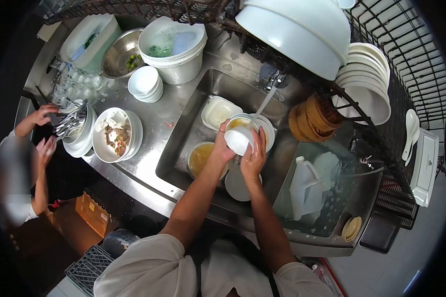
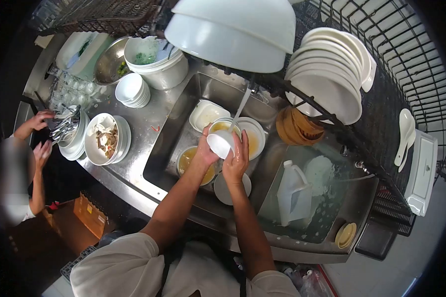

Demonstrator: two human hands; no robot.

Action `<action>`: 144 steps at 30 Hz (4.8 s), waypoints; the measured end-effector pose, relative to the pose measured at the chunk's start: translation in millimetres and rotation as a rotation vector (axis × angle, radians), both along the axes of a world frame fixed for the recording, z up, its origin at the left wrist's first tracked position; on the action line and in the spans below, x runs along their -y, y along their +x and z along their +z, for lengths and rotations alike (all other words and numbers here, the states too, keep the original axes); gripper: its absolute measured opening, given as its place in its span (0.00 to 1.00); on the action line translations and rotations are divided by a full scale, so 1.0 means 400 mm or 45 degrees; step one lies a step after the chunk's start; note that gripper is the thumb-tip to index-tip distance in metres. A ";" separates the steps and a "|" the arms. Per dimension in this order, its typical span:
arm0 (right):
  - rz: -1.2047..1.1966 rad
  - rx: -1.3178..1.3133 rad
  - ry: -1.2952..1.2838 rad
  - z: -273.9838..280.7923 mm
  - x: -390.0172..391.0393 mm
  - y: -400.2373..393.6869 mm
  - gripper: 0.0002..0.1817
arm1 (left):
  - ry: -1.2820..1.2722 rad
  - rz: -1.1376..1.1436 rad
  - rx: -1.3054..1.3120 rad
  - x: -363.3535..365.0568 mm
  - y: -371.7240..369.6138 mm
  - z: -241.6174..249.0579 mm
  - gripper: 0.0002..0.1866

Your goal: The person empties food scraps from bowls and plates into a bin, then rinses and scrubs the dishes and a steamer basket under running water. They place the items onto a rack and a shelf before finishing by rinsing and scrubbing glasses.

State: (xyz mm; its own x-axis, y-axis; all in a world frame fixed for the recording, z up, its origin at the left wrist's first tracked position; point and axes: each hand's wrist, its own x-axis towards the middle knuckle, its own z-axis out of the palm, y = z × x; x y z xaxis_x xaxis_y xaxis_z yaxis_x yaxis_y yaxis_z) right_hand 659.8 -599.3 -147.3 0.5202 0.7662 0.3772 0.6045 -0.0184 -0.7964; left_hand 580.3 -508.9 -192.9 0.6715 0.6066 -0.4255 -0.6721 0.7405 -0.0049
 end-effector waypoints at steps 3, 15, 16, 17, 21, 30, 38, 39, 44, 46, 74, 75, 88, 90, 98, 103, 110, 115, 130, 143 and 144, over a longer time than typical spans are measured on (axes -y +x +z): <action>0.028 -0.195 -0.104 -0.007 0.004 0.020 0.24 | -0.005 -0.035 -0.274 0.028 -0.002 0.010 0.26; -0.167 0.105 -0.282 -0.045 0.031 -0.014 0.20 | -0.063 -0.081 -0.256 0.096 -0.047 0.012 0.26; -0.205 0.199 -0.225 -0.041 0.032 -0.019 0.20 | -0.044 -0.080 -0.223 0.101 -0.046 0.003 0.26; -0.215 0.232 -0.196 -0.039 0.035 -0.024 0.20 | -0.024 -0.079 -0.187 0.102 -0.046 -0.005 0.26; -0.223 0.258 -0.080 -0.044 0.073 -0.035 0.22 | -0.028 -0.111 -0.086 0.096 -0.047 0.000 0.30; -0.166 0.319 -0.256 -0.010 0.048 0.001 0.27 | -0.023 -0.138 -0.202 0.101 -0.038 -0.047 0.27; -0.097 0.009 -0.108 -0.035 0.069 -0.008 0.21 | 0.059 -0.031 -0.161 0.087 -0.052 -0.013 0.28; -0.099 0.031 -0.097 -0.030 0.081 -0.013 0.21 | 0.042 -0.037 -0.116 0.078 -0.053 0.017 0.27; -0.059 0.112 -0.118 0.003 0.082 -0.007 0.21 | -0.035 -0.108 -0.093 0.075 -0.036 -0.006 0.28; 0.035 0.178 -0.124 0.001 0.071 0.012 0.21 | -0.006 -0.122 -0.101 0.083 -0.036 -0.022 0.28; -0.015 -1.736 -0.035 -0.106 -0.004 -0.036 0.26 | 0.604 0.029 -1.235 0.071 -0.102 0.110 0.36; 0.038 -1.813 -0.085 -0.111 -0.020 -0.059 0.27 | 0.807 0.027 -1.475 0.039 -0.106 -0.016 0.39; 0.461 -1.403 -0.288 0.318 -0.461 -0.674 0.23 | 1.309 0.401 -1.987 -0.268 -0.823 0.517 0.43; 0.465 -1.552 -0.340 0.365 -0.536 -0.770 0.20 | 1.259 0.192 -1.873 -0.352 -0.918 0.529 0.46; 0.551 -0.903 -0.945 0.148 -0.782 -0.864 0.26 | 0.969 -0.464 -1.575 -0.626 -1.095 0.327 0.28; 0.551 -0.812 -0.969 0.073 -0.783 -0.854 0.32 | 0.862 -0.534 -1.540 -0.662 -1.089 0.255 0.24; 0.434 0.315 -0.625 0.247 -0.485 -0.849 0.32 | 0.954 -0.242 -1.876 -0.648 -1.113 0.107 0.34; 0.390 0.171 -0.923 0.188 -0.363 -0.827 0.21 | 1.343 -0.550 -2.577 -0.283 -1.173 0.319 0.36; 0.531 0.378 -0.876 0.199 -0.364 -0.821 0.17 | 1.009 -0.406 -2.310 -0.133 -1.230 0.246 0.31; 0.475 0.354 -0.690 0.341 -0.332 -0.834 0.17 | 0.642 0.132 -1.617 -0.083 -1.199 0.326 0.41; 0.495 0.360 -0.737 0.411 -0.332 -0.839 0.18 | 0.677 0.222 -1.615 -0.087 -1.203 0.332 0.41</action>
